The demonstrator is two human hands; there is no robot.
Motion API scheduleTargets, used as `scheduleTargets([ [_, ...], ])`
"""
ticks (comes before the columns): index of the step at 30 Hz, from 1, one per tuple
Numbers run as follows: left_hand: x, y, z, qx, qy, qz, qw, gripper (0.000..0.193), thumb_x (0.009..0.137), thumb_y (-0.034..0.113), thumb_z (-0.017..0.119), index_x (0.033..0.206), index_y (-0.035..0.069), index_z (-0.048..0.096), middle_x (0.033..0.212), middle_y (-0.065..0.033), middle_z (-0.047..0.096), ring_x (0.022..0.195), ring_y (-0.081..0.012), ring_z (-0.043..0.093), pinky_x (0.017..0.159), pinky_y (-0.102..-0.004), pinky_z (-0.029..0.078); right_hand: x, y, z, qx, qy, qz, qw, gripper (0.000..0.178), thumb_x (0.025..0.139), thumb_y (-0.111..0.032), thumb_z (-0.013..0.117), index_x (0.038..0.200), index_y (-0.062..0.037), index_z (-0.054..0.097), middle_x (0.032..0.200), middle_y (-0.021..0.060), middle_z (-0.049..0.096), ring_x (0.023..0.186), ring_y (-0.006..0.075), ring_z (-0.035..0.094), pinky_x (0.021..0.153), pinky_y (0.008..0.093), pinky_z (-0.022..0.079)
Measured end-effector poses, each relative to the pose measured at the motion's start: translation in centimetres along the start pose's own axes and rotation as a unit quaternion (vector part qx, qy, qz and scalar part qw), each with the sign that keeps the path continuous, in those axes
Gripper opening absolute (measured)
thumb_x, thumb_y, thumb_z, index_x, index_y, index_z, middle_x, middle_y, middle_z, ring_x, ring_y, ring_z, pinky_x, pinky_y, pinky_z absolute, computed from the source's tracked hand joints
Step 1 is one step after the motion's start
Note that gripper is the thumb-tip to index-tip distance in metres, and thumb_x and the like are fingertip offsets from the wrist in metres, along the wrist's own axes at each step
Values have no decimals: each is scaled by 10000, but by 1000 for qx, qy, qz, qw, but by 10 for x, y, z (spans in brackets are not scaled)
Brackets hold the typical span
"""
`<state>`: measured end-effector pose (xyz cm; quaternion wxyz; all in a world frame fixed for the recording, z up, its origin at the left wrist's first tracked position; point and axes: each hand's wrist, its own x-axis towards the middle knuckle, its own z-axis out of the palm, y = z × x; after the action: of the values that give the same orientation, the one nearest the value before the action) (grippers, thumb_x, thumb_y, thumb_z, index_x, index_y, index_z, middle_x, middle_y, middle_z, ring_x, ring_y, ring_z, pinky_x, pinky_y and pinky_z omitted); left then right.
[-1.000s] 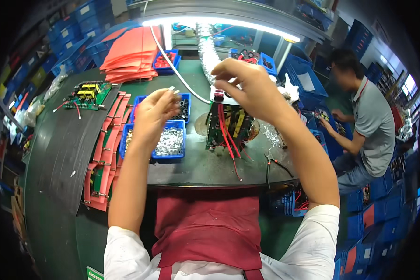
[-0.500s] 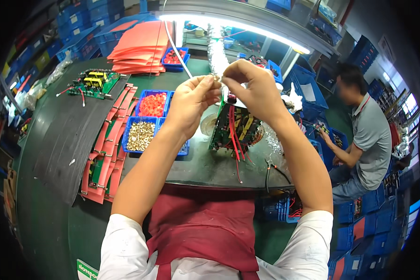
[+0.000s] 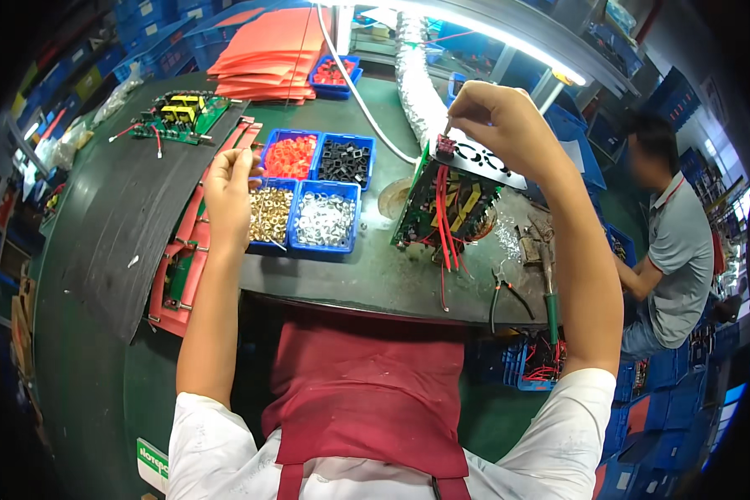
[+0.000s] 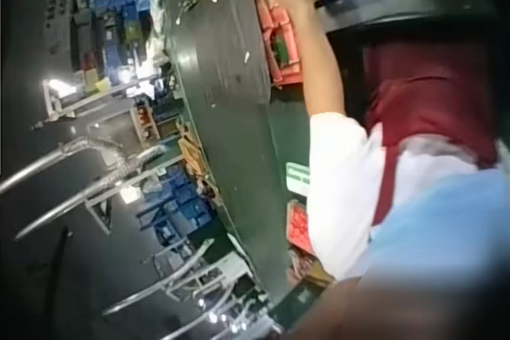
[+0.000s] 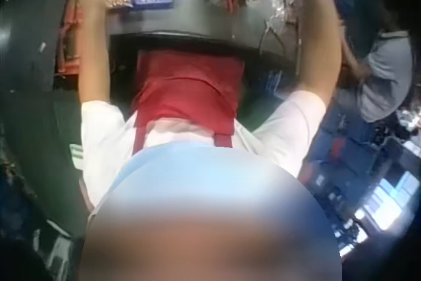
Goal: Assembling electronic components by soldering circuit boards and mounting cooling fans onto a chassis unit.
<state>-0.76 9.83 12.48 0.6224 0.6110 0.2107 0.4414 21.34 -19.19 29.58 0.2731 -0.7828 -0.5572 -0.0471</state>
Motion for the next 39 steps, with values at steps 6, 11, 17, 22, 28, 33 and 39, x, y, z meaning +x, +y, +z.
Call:
scheduleTargets([
  [6, -33, 22, 54, 177, -245, 147, 942, 140, 983, 151, 689, 969, 12, 686, 867, -91, 716, 802, -164, 671, 773, -328, 527, 10, 5, -8, -76, -58, -22, 995, 151, 935, -65, 751, 1019, 23, 663, 878, 128, 745, 844, 175, 721, 783, 345, 577],
  [11, -66, -28, 95, 426, -409, 390, 707, 109, 849, 157, 738, 859, 75, 667, 882, -93, 681, 964, -302, 656, 895, -453, 475, 20, 17, -6, -92, -123, -10, 988, 226, 928, -111, 750, 1125, -2, 735, 965, 162, 784, 878, 241, 753, 820, 369, 580],
  [17, -43, -21, 101, 521, -300, 401, 692, 68, 835, 136, 697, 784, 99, 673, 795, -109, 701, 820, -308, 690, 754, -458, 510, 21, 20, -5, -67, -146, 28, 987, 194, 938, -158, 746, 993, 28, 750, 796, 114, 710, 727, 191, 664, 715, 355, 536],
  [22, -2, -62, 24, 685, -212, 290, 634, 50, 839, 104, 669, 806, 93, 704, 814, -106, 718, 858, -307, 708, 752, -461, 522, 24, 13, 2, -136, -133, 41, 981, 247, 953, -215, 760, 954, 31, 737, 739, 108, 678, 683, 209, 622, 679, 375, 510],
  [28, -24, -73, 54, 524, -245, 347, 739, 144, 854, 103, 701, 980, 107, 772, 1001, -85, 726, 1021, -302, 680, 890, -464, 507, 23, 25, 24, -85, -60, -15, 994, 303, 975, -267, 750, 985, 35, 732, 784, 148, 729, 709, 221, 677, 696, 366, 527],
  [33, -47, -69, 109, 555, -353, 434, 616, 100, 843, 155, 651, 870, 128, 744, 977, -40, 690, 1075, -231, 633, 988, -393, 450, 22, 19, 4, -65, -114, 20, 991, 266, 973, -209, 731, 1050, 46, 749, 907, 154, 780, 815, 203, 718, 769, 352, 556],
  [39, -63, -57, 141, 611, -421, 390, 545, 99, 817, 137, 697, 756, 131, 775, 810, -59, 735, 978, -246, 665, 1084, -494, 401, 16, -2, -11, -106, -69, 161, 979, 649, 905, -614, 758, 778, 21, 733, 656, 119, 641, 633, 181, 603, 619, 391, 488],
])
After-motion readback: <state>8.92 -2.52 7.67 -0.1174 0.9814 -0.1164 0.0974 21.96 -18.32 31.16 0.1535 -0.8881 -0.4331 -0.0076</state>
